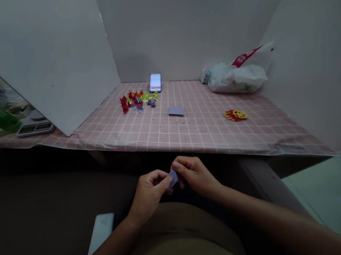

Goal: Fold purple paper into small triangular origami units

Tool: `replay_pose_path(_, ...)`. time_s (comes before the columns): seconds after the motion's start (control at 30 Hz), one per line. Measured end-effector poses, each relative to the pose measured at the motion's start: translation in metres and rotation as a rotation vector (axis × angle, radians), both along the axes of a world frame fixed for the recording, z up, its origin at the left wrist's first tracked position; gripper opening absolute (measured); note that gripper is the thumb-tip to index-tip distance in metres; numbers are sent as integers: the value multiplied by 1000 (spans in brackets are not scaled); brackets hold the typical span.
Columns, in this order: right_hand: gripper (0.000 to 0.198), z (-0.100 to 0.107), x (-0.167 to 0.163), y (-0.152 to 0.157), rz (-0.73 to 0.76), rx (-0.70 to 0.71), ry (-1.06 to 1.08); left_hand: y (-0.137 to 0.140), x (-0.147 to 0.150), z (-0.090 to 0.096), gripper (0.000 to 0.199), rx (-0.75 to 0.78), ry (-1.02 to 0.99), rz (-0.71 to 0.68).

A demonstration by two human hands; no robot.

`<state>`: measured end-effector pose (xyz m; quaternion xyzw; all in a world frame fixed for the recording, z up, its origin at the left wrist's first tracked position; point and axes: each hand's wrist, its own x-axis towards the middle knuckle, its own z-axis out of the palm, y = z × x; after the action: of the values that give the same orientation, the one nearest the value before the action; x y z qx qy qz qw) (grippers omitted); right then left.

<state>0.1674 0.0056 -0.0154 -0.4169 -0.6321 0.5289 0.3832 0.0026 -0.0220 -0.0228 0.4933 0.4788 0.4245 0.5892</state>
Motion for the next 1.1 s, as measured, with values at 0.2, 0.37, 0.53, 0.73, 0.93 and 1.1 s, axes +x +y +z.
replay_pose_path(0.2,31,-1,0,1,36,-46,28,1,1,-1,23,72,52,-5)
replay_pose_path(0.37,35,2,0,6,-24,-47,113,7,4,2,21,127,9,13)
replay_pose_path(0.53,31,3,3,11,9,-62,137,12,10,2,23,175,-39,120)
replay_pose_path(0.73,32,6,9,14,7,111,17,19,16,11,23,171,-21,49)
replay_pose_path(0.93,29,16,16,17,54,55,64,21,22,21,29,215,42,-30)
replay_pose_path(1.1,39,14,19,20,-27,143,41,24,26,28,26,211,48,-56)
